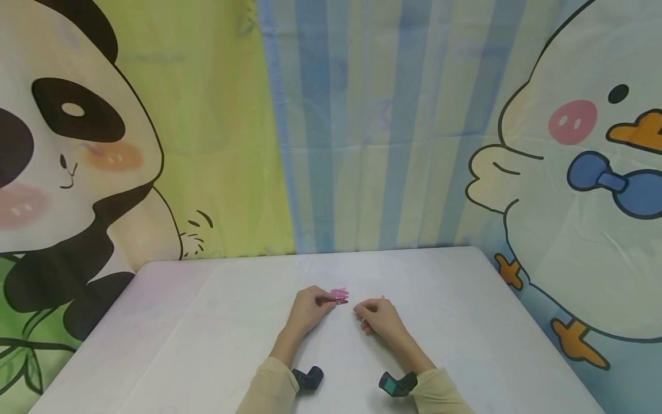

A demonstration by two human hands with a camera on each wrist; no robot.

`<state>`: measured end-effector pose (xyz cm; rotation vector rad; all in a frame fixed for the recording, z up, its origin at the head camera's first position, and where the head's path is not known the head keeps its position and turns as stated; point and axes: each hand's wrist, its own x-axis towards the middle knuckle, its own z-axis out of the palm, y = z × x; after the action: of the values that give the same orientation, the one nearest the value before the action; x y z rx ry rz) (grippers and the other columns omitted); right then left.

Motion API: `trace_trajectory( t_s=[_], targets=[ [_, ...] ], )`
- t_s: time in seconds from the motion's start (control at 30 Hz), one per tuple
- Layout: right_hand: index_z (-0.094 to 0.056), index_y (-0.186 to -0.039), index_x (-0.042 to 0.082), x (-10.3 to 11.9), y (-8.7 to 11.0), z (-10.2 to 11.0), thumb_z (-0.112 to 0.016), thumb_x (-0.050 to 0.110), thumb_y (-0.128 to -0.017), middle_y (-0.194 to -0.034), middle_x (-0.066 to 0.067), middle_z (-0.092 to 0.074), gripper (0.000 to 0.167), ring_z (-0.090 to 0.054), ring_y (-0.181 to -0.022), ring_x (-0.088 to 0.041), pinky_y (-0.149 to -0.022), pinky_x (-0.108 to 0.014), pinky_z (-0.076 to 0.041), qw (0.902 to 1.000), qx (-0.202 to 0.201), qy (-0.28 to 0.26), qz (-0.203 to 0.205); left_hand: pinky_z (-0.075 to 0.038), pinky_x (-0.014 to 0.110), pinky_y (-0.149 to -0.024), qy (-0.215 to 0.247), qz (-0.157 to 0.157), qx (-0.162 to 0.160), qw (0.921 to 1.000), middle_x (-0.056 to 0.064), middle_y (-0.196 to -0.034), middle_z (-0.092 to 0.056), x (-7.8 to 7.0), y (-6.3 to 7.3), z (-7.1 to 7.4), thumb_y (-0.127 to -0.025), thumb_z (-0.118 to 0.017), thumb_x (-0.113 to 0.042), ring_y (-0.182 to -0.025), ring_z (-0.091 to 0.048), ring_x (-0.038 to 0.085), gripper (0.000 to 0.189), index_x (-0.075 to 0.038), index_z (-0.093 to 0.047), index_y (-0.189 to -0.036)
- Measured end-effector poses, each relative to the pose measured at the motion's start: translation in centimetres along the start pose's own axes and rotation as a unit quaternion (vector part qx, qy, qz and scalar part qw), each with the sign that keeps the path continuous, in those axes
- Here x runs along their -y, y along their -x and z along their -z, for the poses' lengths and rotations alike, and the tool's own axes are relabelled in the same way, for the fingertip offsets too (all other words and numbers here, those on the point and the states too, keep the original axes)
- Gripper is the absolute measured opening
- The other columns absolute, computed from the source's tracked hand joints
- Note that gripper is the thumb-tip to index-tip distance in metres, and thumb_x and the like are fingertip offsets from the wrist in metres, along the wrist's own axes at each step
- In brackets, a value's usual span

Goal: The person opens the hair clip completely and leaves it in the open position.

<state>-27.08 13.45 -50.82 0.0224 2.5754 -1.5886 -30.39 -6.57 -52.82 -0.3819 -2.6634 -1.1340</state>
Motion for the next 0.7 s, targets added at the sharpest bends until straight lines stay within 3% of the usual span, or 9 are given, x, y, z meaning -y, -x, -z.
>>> trace_trajectory(
  t_s=[0.7],
  targets=[
    [-0.071, -0.096, 0.004, 0.21, 0.17, 0.03, -0.064, 0.024, -0.091, -0.068, -0.001, -0.063, 0.022, -0.056, -0.052, -0.009, -0.054, -0.024, -0.051, 1.0, 0.001, -0.002, 0.006, -0.046, 0.021, -0.064, 0.01, 0.003, -0.012, 0.9999, -0.007, -0.08, -0.066, 0.19, 0.08, -0.16, -0.079, -0.076, -0.017, -0.071, -0.054, 0.006, 0.01, -0.018, -0.076, -0.089]
  ],
)
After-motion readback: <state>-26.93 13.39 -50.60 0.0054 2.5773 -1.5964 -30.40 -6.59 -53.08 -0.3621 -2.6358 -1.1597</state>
